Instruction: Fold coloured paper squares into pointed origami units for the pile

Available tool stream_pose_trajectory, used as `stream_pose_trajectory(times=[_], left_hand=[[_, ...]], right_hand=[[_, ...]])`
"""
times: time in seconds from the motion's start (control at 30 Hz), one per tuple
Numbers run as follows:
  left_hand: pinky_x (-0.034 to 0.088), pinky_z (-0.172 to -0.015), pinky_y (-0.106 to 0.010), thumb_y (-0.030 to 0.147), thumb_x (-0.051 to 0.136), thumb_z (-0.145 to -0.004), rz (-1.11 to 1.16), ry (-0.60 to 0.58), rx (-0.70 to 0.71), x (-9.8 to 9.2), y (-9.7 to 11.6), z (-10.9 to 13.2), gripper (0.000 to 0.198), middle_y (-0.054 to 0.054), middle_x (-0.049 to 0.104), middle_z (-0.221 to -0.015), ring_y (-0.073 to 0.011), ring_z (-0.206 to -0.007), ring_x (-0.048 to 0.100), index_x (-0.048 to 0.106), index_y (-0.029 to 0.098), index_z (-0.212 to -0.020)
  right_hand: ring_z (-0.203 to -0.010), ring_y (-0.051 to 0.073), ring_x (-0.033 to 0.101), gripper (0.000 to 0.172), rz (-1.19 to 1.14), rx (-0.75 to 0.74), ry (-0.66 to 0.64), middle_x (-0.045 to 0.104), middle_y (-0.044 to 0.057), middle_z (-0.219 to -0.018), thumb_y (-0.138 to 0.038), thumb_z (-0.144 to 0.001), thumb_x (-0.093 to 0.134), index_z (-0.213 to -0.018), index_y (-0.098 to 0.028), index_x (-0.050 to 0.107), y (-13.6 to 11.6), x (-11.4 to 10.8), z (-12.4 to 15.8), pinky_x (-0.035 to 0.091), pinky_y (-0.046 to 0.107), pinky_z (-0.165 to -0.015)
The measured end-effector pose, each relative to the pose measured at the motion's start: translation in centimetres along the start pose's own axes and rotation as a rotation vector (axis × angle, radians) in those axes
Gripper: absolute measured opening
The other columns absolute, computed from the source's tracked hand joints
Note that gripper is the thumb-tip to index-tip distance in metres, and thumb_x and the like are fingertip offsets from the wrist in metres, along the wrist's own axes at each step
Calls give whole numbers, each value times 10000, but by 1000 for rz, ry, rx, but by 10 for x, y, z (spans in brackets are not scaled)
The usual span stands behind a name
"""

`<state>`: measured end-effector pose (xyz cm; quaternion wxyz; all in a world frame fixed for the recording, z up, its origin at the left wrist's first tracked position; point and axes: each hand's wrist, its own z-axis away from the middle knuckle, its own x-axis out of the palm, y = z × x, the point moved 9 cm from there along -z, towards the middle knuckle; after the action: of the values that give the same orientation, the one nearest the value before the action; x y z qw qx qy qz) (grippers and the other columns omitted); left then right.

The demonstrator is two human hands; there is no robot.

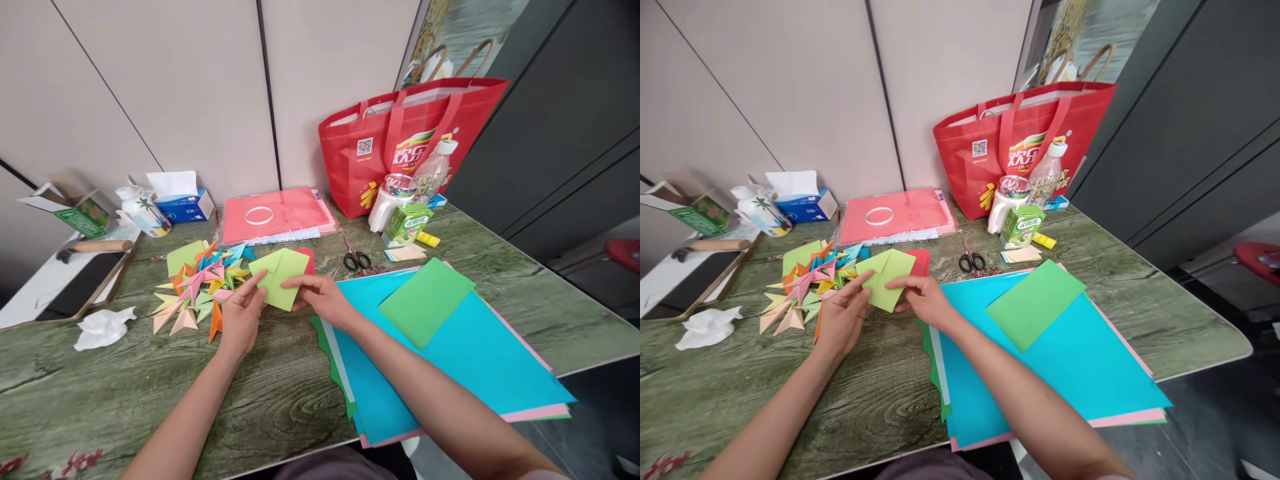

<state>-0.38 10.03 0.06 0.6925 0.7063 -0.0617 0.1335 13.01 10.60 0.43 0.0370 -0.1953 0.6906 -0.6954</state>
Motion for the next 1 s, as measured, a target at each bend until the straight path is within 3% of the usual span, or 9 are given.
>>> stream_pose_trajectory(times=[0.13,0.27,0.47,0.6,0.8,1.0], left_hand=[[471,-613,-198,206,694,-600,31,-12,13,3,4,0,396,-50,666,-885,-132,-751,594,643,187,-992],[461,-572,-191,204,692,-601,22,-11,5,3,4,1,373,-28,661,-773,-111,-663,579,655,181,-971],[467,-653,-227,206,691,-603,4,-74,-38,11,-2,5,379,-25,655,-824,-127,-726,577,651,190,-979],[471,-722,-275,221,672,-629,-11,-96,-36,15,-3,7,365,-51,652,-917,-172,-835,583,644,189,-992],[456,-801,-296,177,686,-615,-83,-169,-6,22,-2,10,445,-47,667,-902,-185,-888,582,608,186,-1053],[485,-666,-268,215,700,-590,-135,-110,-6,16,-5,9,448,-29,657,-764,-168,-741,592,624,179,-1030]], right_hand=[[-794,156,605,205,137,-117,-12,617,27,-933,-200,-644,597,-834,-188,673,-6,-3,1,504,294,-699],[-748,154,599,241,232,-139,5,636,32,-850,-263,-565,700,-786,-170,679,-9,-5,1,478,265,-672],[-533,109,520,217,431,-156,215,599,-6,-596,-374,-605,670,-637,-160,644,-17,-19,4,408,223,-512],[-505,121,520,246,382,-125,256,598,-5,-559,-404,-622,647,-674,-167,609,-11,-22,4,399,227,-476],[-502,139,551,214,312,-117,273,589,-3,-539,-373,-631,649,-684,-180,571,-10,-24,5,418,243,-488],[-489,143,558,241,289,-103,315,555,-29,-540,-361,-606,670,-713,-197,529,-8,-26,6,416,244,-470]])
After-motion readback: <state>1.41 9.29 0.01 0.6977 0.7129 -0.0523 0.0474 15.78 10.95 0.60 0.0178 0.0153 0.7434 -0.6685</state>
